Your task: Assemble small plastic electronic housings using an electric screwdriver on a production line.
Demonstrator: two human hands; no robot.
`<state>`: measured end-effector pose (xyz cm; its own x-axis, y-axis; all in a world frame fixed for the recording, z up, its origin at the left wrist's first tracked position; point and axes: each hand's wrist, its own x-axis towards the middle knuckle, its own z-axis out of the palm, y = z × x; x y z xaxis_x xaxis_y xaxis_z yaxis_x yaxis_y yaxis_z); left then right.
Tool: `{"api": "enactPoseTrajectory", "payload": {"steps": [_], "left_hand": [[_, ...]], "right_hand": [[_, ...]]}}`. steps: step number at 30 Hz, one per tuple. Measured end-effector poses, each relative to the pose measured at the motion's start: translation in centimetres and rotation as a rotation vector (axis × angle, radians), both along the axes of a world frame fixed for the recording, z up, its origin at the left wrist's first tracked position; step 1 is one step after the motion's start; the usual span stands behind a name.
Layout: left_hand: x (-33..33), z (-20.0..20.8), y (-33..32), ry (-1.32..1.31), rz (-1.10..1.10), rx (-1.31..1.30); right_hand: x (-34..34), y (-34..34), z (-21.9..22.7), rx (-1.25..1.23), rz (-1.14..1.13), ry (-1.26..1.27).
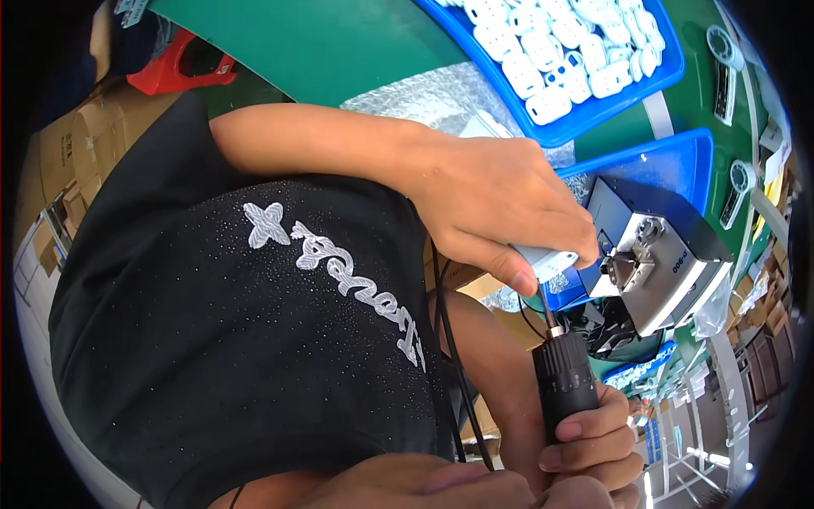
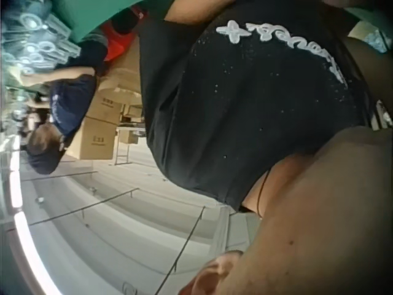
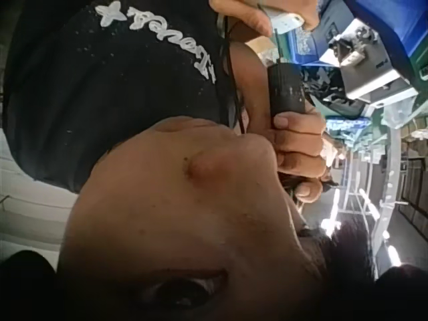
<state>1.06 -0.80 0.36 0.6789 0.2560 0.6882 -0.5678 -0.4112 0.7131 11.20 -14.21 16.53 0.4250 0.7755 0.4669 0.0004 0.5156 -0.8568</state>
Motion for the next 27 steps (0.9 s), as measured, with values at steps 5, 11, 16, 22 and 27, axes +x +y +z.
{"api": "enactPoseTrajectory", "payload": {"steps": [5, 11, 16, 22, 27], "left_hand": [[-3.5, 3.2, 3.1, 0.192, 0.058, 0.272], [-2.2, 7.5, 15.4, 0.396, 0.176, 0.946], [6.7, 2.8, 32.3, 0.387, 0.322, 1.23], [5.4, -1.6, 35.5, 0.472, 0.69, 1.273], [-2.1, 2.4, 25.1, 0.26, 0.917, 0.924]], "right_hand": [[1.1, 1.4, -0.8, 0.106, 0.159, 0.252], [0.3, 7.1, -5.2, -0.325, -0.366, -0.119], [-0.5, 11.2, -8.7, -1.101, -0.447, -0.88], [-2.0, 13.4, -11.8, -1.253, -0.408, -1.11], [-2.3, 11.9, -11.2, -1.254, -0.424, -1.093]]}}
